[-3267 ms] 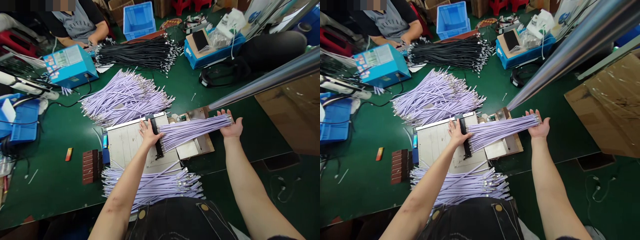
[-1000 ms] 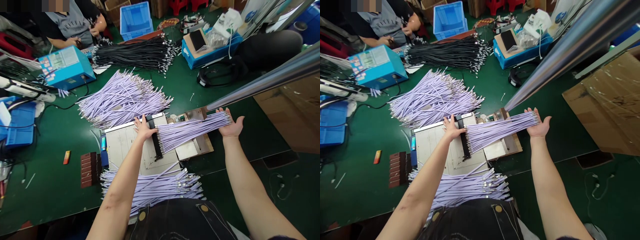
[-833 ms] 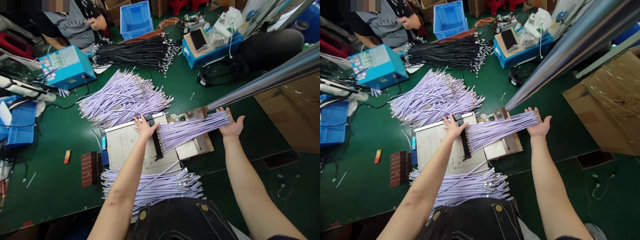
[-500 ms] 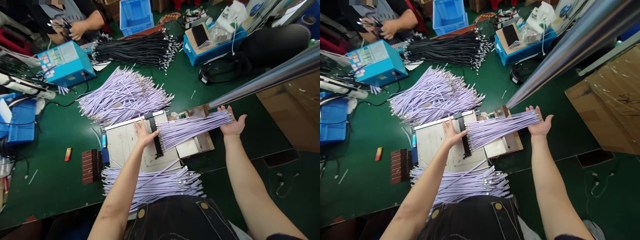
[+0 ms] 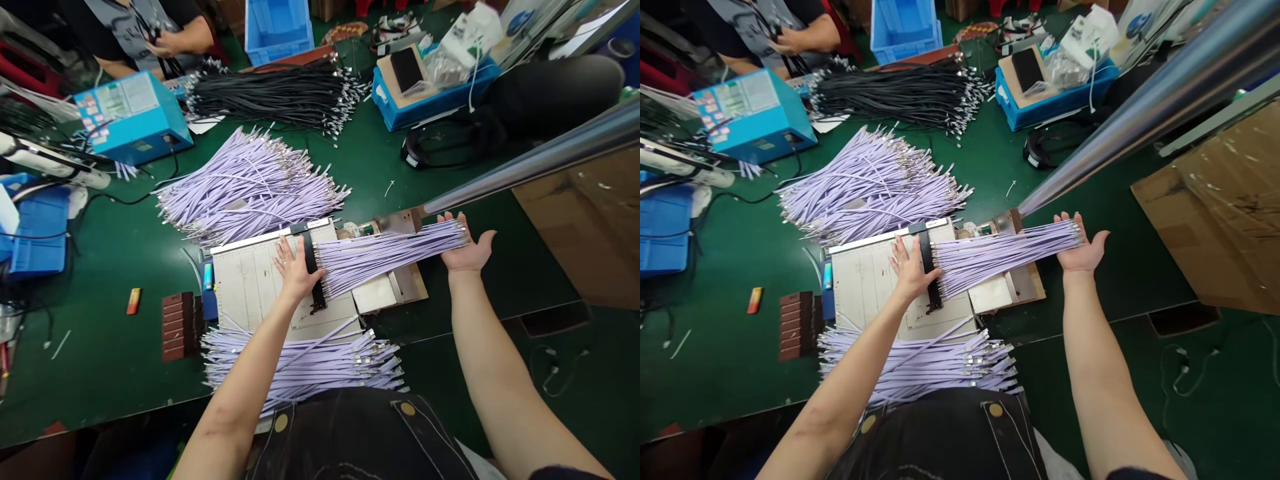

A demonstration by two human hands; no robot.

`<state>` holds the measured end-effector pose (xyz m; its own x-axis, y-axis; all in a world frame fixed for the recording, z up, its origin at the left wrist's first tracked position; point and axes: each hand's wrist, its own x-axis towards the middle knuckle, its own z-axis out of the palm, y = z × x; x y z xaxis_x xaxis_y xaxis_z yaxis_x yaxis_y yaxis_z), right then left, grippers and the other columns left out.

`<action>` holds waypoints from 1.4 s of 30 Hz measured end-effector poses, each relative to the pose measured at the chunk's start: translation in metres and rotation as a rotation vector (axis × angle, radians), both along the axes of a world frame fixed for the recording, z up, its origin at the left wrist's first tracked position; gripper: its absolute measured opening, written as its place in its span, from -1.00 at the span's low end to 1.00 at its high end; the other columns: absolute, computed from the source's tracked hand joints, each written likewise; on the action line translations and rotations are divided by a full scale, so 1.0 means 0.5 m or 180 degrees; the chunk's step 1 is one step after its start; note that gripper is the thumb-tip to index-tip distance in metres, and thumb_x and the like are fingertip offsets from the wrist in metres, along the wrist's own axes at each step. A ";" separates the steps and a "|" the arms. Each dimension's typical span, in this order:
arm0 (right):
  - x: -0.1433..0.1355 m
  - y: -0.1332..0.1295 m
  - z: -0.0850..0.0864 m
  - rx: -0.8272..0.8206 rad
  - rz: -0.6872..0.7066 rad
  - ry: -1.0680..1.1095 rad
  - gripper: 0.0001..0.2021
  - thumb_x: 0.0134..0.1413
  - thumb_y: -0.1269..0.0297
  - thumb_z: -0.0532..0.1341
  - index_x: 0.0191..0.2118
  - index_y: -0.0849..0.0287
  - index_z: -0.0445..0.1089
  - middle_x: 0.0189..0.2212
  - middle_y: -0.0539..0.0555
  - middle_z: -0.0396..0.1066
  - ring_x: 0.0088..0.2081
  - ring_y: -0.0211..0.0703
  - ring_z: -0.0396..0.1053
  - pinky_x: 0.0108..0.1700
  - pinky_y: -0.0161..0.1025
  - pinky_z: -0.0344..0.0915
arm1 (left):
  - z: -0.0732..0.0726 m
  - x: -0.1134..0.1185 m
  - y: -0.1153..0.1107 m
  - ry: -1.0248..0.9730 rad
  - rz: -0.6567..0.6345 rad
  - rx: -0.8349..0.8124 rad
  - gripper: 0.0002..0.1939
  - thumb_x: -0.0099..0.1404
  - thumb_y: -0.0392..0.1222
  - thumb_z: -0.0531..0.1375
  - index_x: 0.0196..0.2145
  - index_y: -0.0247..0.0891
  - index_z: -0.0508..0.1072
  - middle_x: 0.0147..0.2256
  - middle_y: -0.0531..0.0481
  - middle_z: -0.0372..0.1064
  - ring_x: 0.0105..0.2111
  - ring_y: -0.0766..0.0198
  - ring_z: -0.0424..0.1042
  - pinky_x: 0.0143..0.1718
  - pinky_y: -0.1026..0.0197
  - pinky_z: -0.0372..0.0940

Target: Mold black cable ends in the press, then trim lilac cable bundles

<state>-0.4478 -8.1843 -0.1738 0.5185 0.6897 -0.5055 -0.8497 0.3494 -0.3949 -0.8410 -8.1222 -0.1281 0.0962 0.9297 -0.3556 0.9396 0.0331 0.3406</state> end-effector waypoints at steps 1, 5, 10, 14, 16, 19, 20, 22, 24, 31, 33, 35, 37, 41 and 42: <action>0.001 -0.001 -0.001 0.0012 0.0017 -0.0004 -0.47 0.26 -0.14 -0.03 -0.02 0.21 0.38 0.10 0.25 0.35 0.18 0.20 0.27 0.08 0.32 0.32 | 0.001 -0.001 -0.001 -0.0021 0.0073 -0.0068 0.09 0.06 0.03 0.37 0.38 -0.12 -0.15 0.40 -0.27 -0.73 0.37 -0.21 -0.60 0.30 -0.31 -0.41; 0.003 -0.004 -0.004 0.0049 0.0012 0.0046 -0.49 0.25 -0.14 -0.01 -0.04 0.19 0.39 0.07 0.23 0.38 0.19 0.19 0.27 0.11 0.36 0.27 | -0.002 -0.013 -0.004 -0.0136 0.0332 -0.0374 0.13 0.05 0.05 0.37 0.39 -0.19 -0.18 0.39 -0.34 -0.69 0.38 -0.19 -0.57 0.31 -0.26 -0.35; 0.001 -0.005 -0.004 0.0094 -0.0041 0.0113 -0.52 0.24 -0.14 0.02 -0.06 0.17 0.40 0.05 0.21 0.41 0.17 0.18 0.30 0.11 0.38 0.26 | -0.015 -0.024 -0.018 -0.0033 0.0323 -0.0296 0.15 0.03 0.11 0.37 0.39 -0.22 -0.15 0.39 -0.36 -0.68 0.37 -0.17 -0.61 0.31 -0.23 -0.41; -0.003 -0.003 0.001 0.0032 -0.0081 0.0053 -0.47 0.25 -0.15 -0.01 -0.02 0.21 0.39 0.07 0.25 0.38 0.18 0.21 0.29 0.08 0.35 0.31 | -0.021 -0.009 -0.025 0.0044 0.0375 -0.0308 0.16 0.02 0.14 0.37 0.39 -0.22 -0.14 0.39 -0.38 -0.68 0.37 -0.22 -0.59 0.29 -0.30 -0.42; -0.005 -0.003 0.004 0.0007 -0.0087 0.0052 -0.48 0.26 -0.14 -0.02 0.00 0.20 0.38 0.08 0.25 0.37 0.18 0.22 0.28 0.06 0.36 0.32 | -0.019 -0.005 -0.023 0.0053 0.0411 -0.0311 0.16 0.01 0.16 0.37 0.39 -0.20 -0.15 0.39 -0.37 -0.70 0.37 -0.23 -0.58 0.29 -0.32 -0.41; -0.006 -0.003 0.005 0.0025 -0.0055 0.0018 -0.47 0.27 -0.12 -0.04 0.00 0.22 0.38 0.09 0.27 0.36 0.18 0.22 0.28 0.06 0.36 0.33 | -0.012 -0.010 -0.018 0.0011 0.0413 -0.0361 0.14 0.02 0.12 0.36 0.39 -0.19 -0.14 0.39 -0.35 -0.71 0.37 -0.22 -0.57 0.30 -0.30 -0.39; -0.006 -0.003 0.005 0.0027 -0.0051 -0.0005 -0.46 0.27 -0.13 -0.04 0.00 0.25 0.38 0.09 0.29 0.36 0.18 0.23 0.28 0.06 0.35 0.33 | -0.009 -0.014 -0.016 -0.0014 0.0404 -0.0404 0.12 0.03 0.09 0.36 0.38 -0.19 -0.14 0.39 -0.34 -0.71 0.37 -0.22 -0.56 0.30 -0.29 -0.39; -0.005 -0.003 0.004 0.0034 -0.0049 -0.0022 -0.45 0.26 -0.13 -0.02 0.00 0.27 0.38 0.09 0.32 0.35 0.18 0.24 0.28 0.07 0.35 0.32 | -0.003 -0.020 -0.013 -0.0059 0.0394 -0.0494 0.09 0.04 0.03 0.36 0.38 -0.17 -0.12 0.39 -0.33 -0.71 0.38 -0.22 -0.55 0.30 -0.29 -0.37; -0.004 -0.003 0.002 0.0056 -0.0055 0.0021 -0.47 0.26 -0.13 -0.01 -0.01 0.25 0.38 0.09 0.29 0.36 0.17 0.23 0.29 0.07 0.37 0.30 | 0.003 -0.023 -0.011 -0.0100 0.0377 -0.0541 0.08 0.05 -0.02 0.35 0.39 -0.15 -0.14 0.39 -0.31 -0.72 0.38 -0.21 -0.55 0.30 -0.30 -0.36; 0.003 -0.005 -0.006 0.0112 -0.0054 0.0068 -0.49 0.25 -0.12 0.00 -0.02 0.23 0.38 0.10 0.29 0.36 0.17 0.24 0.28 0.05 0.41 0.29 | -0.001 -0.014 -0.013 -0.0058 0.0208 -0.0455 0.16 0.01 0.10 0.37 0.39 -0.16 -0.18 0.39 -0.33 -0.73 0.36 -0.22 -0.62 0.29 -0.32 -0.42; 0.004 -0.006 -0.008 0.0106 -0.0049 0.0075 -0.49 0.25 -0.12 0.00 -0.02 0.23 0.38 0.10 0.29 0.36 0.18 0.24 0.28 0.05 0.41 0.29 | -0.005 -0.016 -0.015 -0.0005 0.0227 -0.0447 0.16 0.01 0.10 0.37 0.39 -0.16 -0.18 0.39 -0.32 -0.73 0.36 -0.21 -0.62 0.29 -0.29 -0.43; 0.004 -0.006 -0.007 0.0110 -0.0049 0.0120 -0.50 0.24 -0.12 0.00 -0.02 0.20 0.38 0.10 0.26 0.36 0.18 0.22 0.28 0.07 0.40 0.28 | -0.007 -0.021 -0.017 -0.0010 0.0263 -0.0485 0.15 0.03 0.09 0.36 0.39 -0.16 -0.19 0.39 -0.32 -0.73 0.37 -0.19 -0.60 0.30 -0.26 -0.42; 0.004 -0.006 -0.006 0.0105 -0.0047 0.0138 -0.50 0.25 -0.12 0.00 -0.02 0.19 0.39 0.10 0.24 0.36 0.18 0.20 0.28 0.09 0.37 0.28 | -0.008 -0.026 -0.021 -0.0051 0.0236 -0.0527 0.18 0.02 0.12 0.36 0.40 -0.18 -0.21 0.39 -0.34 -0.74 0.37 -0.20 -0.59 0.30 -0.26 -0.41; 0.001 -0.006 -0.004 0.0075 -0.0020 0.0028 -0.47 0.25 -0.13 -0.02 0.01 0.23 0.37 0.12 0.28 0.34 0.20 0.22 0.26 0.08 0.32 0.32 | -0.009 -0.026 -0.032 -0.0016 0.0044 -0.0512 0.26 -0.05 0.19 0.39 0.40 -0.21 -0.21 0.38 -0.38 -0.74 0.36 -0.25 -0.63 0.28 -0.32 -0.43; 0.001 -0.006 -0.003 0.0084 -0.0015 0.0021 -0.47 0.26 -0.13 -0.02 0.01 0.22 0.37 0.12 0.27 0.34 0.20 0.22 0.25 0.07 0.31 0.33 | -0.010 -0.024 -0.034 0.0022 0.0055 -0.0476 0.24 -0.04 0.18 0.39 0.39 -0.22 -0.19 0.38 -0.39 -0.72 0.36 -0.25 -0.62 0.29 -0.31 -0.43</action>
<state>-0.4475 -8.1873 -0.1755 0.5184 0.7004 -0.4906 -0.8506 0.3635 -0.3799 -0.8532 -8.1391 -0.1331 0.0777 0.8677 -0.4910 0.9408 0.0993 0.3242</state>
